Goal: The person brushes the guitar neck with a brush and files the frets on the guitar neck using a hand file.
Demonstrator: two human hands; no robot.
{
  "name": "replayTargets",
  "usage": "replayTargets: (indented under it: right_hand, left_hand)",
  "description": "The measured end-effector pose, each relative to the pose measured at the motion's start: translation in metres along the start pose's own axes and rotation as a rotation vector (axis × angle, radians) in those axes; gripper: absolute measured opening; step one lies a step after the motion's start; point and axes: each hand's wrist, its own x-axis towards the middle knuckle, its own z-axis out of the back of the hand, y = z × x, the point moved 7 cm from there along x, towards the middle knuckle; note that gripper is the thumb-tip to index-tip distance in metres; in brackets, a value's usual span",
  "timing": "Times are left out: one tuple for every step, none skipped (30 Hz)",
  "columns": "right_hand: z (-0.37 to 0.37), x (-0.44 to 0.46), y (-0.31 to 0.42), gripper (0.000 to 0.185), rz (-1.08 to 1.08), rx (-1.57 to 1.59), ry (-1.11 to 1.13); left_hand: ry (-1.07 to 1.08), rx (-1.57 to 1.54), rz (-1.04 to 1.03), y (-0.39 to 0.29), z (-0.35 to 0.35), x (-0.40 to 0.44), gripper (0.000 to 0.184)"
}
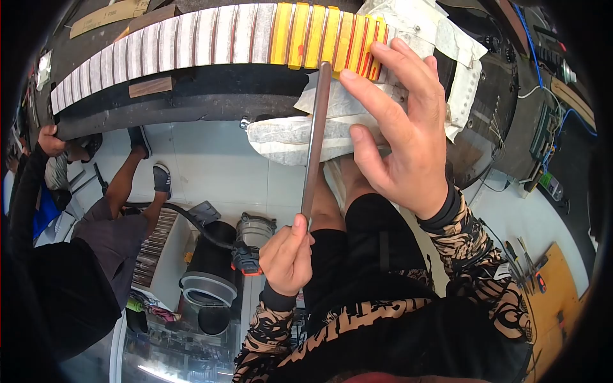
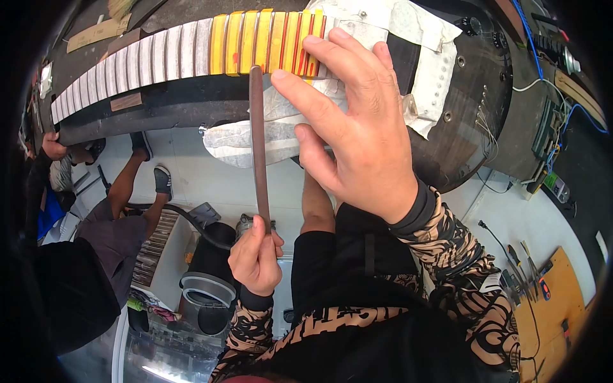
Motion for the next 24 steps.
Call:
replayTargets:
  right_hand:
    - [0.0, 0.0, 0.0, 0.067, 0.0, 0.0, 0.0]
    - [0.0, 0.0, -0.001, 0.067, -0.001, -0.002, 0.0]
    - [0.0, 0.0, -0.001, 0.067, -0.003, -0.001, 0.001]
    - [0.0, 0.0, -0.001, 0.067, -0.005, 0.0, 0.002]
    - [0.0, 0.0, -0.001, 0.068, -0.007, 0.003, 0.004]
    - [0.0, 0.0, -0.001, 0.068, -0.01, 0.006, 0.005]
    - [0.0, -0.001, -0.001, 0.069, -0.013, 0.009, 0.006]
    - [0.0, -0.001, -0.001, 0.069, -0.015, 0.01, 0.004]
    - [0.0, -0.001, -0.002, 0.07, -0.017, 0.01, 0.001]
    - [0.0, -0.001, -0.002, 0.07, -0.019, 0.011, -0.002]
    - [-0.001, -0.001, -0.002, 0.07, -0.023, 0.012, -0.003]
    - [-0.001, -0.001, -0.002, 0.071, -0.027, 0.013, 0.0]
    - [-0.001, -0.002, -0.001, 0.071, -0.031, 0.013, 0.002]
    - [-0.001, -0.001, 0.0, 0.071, -0.035, 0.012, 0.004]
    - [-0.001, 0.0, 0.0, 0.071, -0.037, 0.016, 0.006]
    - [-0.001, 0.001, 0.0, 0.071, -0.04, 0.021, 0.009]
    - [-0.001, 0.001, 0.0, 0.072, -0.041, 0.026, 0.009]
    - [0.0, 0.001, 0.0, 0.072, -0.048, 0.029, 0.011]
    - [0.0, 0.001, -0.001, 0.073, -0.055, 0.032, 0.012]
    - [0.0, 0.001, 0.0, 0.075, -0.065, 0.032, 0.014]
    - [0.001, 0.002, 0.0, 0.075, -0.069, 0.031, 0.016]
    - [0.001, 0.002, -0.001, 0.076, -0.073, 0.03, 0.018]
    - [0.0, 0.002, 0.0, 0.076, -0.073, 0.031, 0.021]
    - [0.0, 0.001, 0.0, 0.076, -0.075, 0.03, 0.024]
  left_hand:
    - [0.004, -0.011, 0.009, 0.001, 0.0, 0.001, 0.057]
    - [0.01, -0.022, 0.019, 0.002, 0.0, 0.001, 0.057]
    - [0.015, -0.033, 0.029, 0.002, 0.0, 0.001, 0.056]
    - [0.018, -0.064, 0.053, 0.003, 0.001, 0.001, 0.055]
    - [0.021, -0.095, 0.077, 0.003, 0.002, 0.0, 0.054]
    - [0.026, -0.125, 0.102, 0.003, 0.002, 0.0, 0.053]
    - [0.035, -0.139, 0.101, 0.002, 0.002, 0.002, 0.054]
    - [0.044, -0.153, 0.099, 0.002, 0.001, 0.006, 0.055]
    - [0.054, -0.168, 0.095, -0.001, 0.0, 0.013, 0.055]
    - [0.073, -0.168, 0.121, -0.001, -0.002, 0.023, 0.055]
    - [0.092, -0.169, 0.149, -0.006, -0.004, 0.043, 0.055]
    - [0.11, -0.17, 0.179, -0.009, -0.007, 0.062, 0.055]
    - [0.103, -0.185, 0.206, -0.013, -0.011, 0.083, 0.055]
    - [0.095, -0.197, 0.23, -0.016, -0.017, 0.104, 0.055]
    - [0.087, -0.207, 0.254, -0.017, -0.019, 0.114, 0.055]
    - [0.092, -0.181, 0.226, -0.017, -0.016, 0.107, 0.055]
    - [0.098, -0.156, 0.194, -0.014, -0.012, 0.088, 0.055]
    - [0.107, -0.132, 0.166, -0.011, -0.008, 0.067, 0.055]
    - [0.098, -0.079, 0.112, -0.011, -0.003, 0.046, 0.057]
    - [0.097, -0.043, 0.103, -0.01, 0.002, 0.034, 0.058]
    - [0.096, -0.009, 0.095, -0.015, 0.005, 0.033, 0.059]
    - [0.092, 0.024, 0.085, -0.017, 0.006, 0.034, 0.059]
    - [0.096, 0.045, 0.076, -0.014, 0.005, 0.039, 0.06]
    - [0.093, 0.057, 0.061, -0.018, -0.001, 0.063, 0.059]
